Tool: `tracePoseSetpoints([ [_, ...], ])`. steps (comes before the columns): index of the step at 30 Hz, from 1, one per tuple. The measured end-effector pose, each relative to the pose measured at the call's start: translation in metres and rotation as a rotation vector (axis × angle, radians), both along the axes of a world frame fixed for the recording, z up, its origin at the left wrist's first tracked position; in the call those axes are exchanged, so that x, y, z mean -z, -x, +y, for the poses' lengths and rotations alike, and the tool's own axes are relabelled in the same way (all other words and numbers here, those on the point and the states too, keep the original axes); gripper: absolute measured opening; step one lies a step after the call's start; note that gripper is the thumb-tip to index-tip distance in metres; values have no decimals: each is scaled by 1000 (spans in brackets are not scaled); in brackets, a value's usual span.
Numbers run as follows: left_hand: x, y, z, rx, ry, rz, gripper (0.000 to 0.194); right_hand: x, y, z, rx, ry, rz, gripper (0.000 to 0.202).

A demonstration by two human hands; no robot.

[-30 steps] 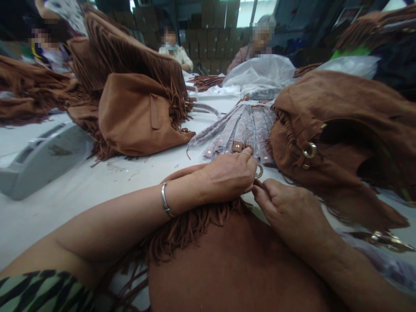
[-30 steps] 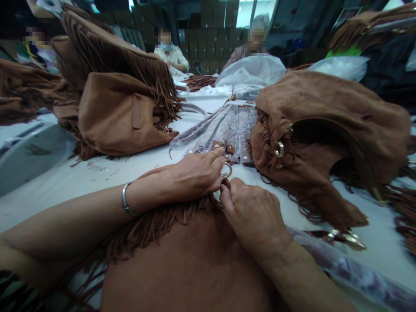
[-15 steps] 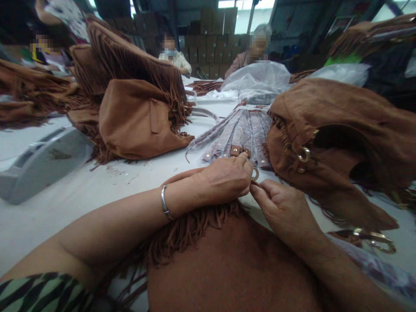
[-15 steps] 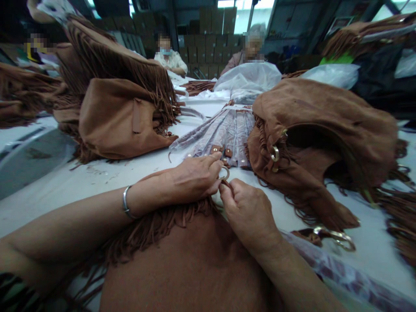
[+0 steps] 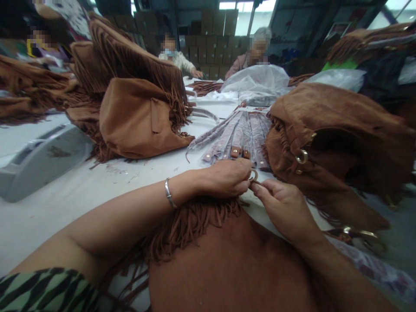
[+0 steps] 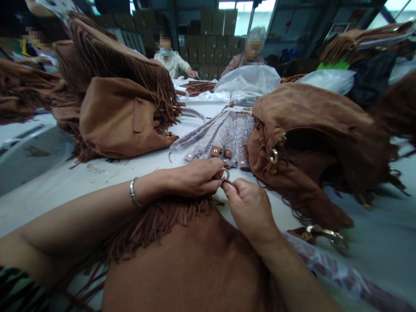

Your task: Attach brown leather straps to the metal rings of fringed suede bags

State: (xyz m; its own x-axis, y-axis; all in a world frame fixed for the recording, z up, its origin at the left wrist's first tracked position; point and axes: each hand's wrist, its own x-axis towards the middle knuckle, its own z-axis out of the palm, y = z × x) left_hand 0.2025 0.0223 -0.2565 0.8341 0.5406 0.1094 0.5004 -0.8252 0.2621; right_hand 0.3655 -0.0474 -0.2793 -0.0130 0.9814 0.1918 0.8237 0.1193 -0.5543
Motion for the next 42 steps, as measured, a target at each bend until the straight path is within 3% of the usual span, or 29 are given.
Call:
tracePoseSetpoints([
  [6,0,4,6,28,191,-69,30,2,6,-5,90,-93,-208,31],
  [13,4,0,11,143,100,-60,32,-2,4,-5,83,-104,-142,31],
  [16,2,-1,15,193,129,-16,28,-9,-3,-3,-31,23,36,32],
  [19,-2,0,14,268,168,33,28,-16,-12,-1,-158,265,333,35],
  [21,-7,2,8,285,165,42,31,-18,-19,0,-170,424,510,39],
  [23,-13,3,-2,242,72,37,33,-20,-25,0,-143,524,629,41],
  [26,-20,2,-22,110,-203,61,39,-24,-29,-2,-123,542,705,42],
  [29,-20,-5,-32,11,-315,122,27,-29,-26,-5,-138,511,712,45],
  [31,-16,-9,-30,8,-263,125,18,-31,-22,-6,-132,507,727,44],
  [36,-6,-8,-17,157,-122,131,18,-27,-16,-4,-80,576,801,39],
  [42,-16,-2,-23,262,42,168,16,-22,-25,1,-167,694,871,38],
])
